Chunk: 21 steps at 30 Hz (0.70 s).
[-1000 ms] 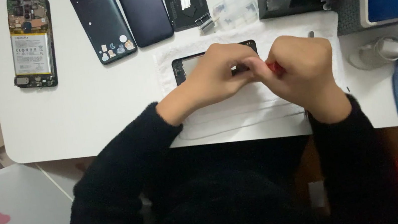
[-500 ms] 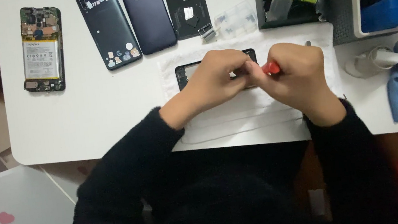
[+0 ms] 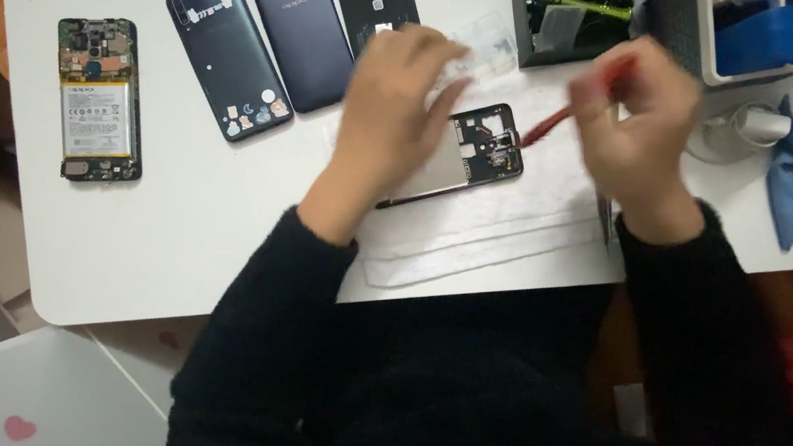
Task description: A person is disassembling and repairing a smartphone using precision tools like tweezers and a screwdriver on a white workspace.
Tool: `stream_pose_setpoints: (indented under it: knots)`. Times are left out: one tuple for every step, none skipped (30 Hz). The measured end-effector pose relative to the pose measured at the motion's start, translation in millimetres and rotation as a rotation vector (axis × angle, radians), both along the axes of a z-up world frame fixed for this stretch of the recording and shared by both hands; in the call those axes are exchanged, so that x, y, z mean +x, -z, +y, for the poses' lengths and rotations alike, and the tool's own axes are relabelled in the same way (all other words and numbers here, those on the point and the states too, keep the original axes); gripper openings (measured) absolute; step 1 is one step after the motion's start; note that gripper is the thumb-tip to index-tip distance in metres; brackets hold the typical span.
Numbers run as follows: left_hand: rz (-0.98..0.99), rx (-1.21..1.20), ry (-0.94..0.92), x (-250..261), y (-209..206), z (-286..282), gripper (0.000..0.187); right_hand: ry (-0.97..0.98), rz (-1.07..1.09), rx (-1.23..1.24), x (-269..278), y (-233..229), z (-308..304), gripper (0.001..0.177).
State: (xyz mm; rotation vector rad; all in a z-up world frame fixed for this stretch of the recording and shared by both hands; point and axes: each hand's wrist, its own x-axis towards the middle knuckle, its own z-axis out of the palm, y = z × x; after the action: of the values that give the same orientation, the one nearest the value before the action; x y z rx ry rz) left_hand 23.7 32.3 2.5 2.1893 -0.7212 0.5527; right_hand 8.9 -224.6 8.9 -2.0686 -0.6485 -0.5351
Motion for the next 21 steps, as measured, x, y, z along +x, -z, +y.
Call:
stream_pose_setpoints:
  knots:
    - [-0.002,0.0,0.0,2.8,7.2,3.2,0.018,0.0,-0.002,0.0,-2.5,-12.0,0.8,0.027]
    - [0.043,0.08,-0.074,6.8,13.4,6.3,0.023,0.062,0.185,0.013,-3.6,-24.9,1.5,0.026]
    - [0.087,0.16,-0.149,10.7,19.2,9.3,0.03,0.123,0.373,0.024,-4.9,-38.2,2.1,0.027]
    - [0.081,0.16,-0.151,12.5,25.6,8.5,0.03,0.121,0.367,0.026,-2.6,-49.9,9.2,0.027]
    - [0.088,0.183,-0.164,14.4,31.9,7.7,0.024,0.224,0.602,-0.053,-0.5,-61.7,16.0,0.02]
    - [0.098,0.205,-0.176,16.4,38.4,6.2,0.021,0.326,0.841,-0.135,1.1,-73.5,22.4,0.015]
    - [0.094,0.205,-0.176,15.5,38.1,6.9,0.021,0.326,0.837,-0.133,3.4,-71.3,23.3,0.015]
    - [0.125,0.218,-0.172,15.2,37.8,7.1,0.013,0.313,0.867,-0.282,5.5,-69.0,23.8,0.022]
    - [0.157,0.231,-0.168,15.1,37.6,7.1,0.006,0.3,0.896,-0.431,7.7,-66.7,24.2,0.03]
    - [0.153,0.231,-0.167,15.4,35.0,7.1,0.006,0.303,0.893,-0.43,9.3,-60.7,20.3,0.03]
    - [0.124,0.161,-0.171,15.7,32.5,7.2,0.004,0.254,0.844,-0.502,11.0,-54.7,16.6,0.034]
    - [0.095,0.092,-0.179,15.9,29.9,8.6,0.006,0.201,0.794,-0.573,13.4,-48.5,14.0,0.037]
    - [0.092,0.093,-0.18,12.9,22.2,10.8,0.006,0.2,0.79,-0.571,13.9,-50.1,15.3,0.037]
    - [0.133,-0.006,-0.154,10.1,14.4,13.0,0.004,0.202,0.852,-0.716,15.0,-51.6,16.6,0.03]
    - [0.173,-0.104,-0.127,7.2,6.7,15.3,0.01,0.204,0.912,-0.861,16.0,-53.1,17.9,0.039]
    - [0.168,-0.103,-0.13,8.6,6.0,18.0,0.01,0.204,0.905,-0.861,15.1,-54.8,19.5,0.039]
    - [0.188,-0.19,-0.101,10.1,5.1,20.6,0.016,0.208,0.926,-0.893,14.3,-56.6,21.1,0.04]
    - [0.21,-0.276,-0.071,11.9,3.9,23.1,0.022,0.213,0.949,-0.926,13.6,-58.6,22.5,0.043]
    - [0.205,-0.275,-0.073,11.5,0.9,22.1,0.022,0.212,0.944,-0.924,12.7,-53.9,20.8,0.043]
    - [0.339,-0.403,-0.051,11.1,-2.1,21.0,0.018,0.257,0.851,-0.894,11.6,-49.2,19.1,0.043]
    - [0.474,-0.53,-0.025,10.5,-5.2,20.1,0.018,0.301,0.759,-0.862,10.5,-44.6,17.6,0.043]
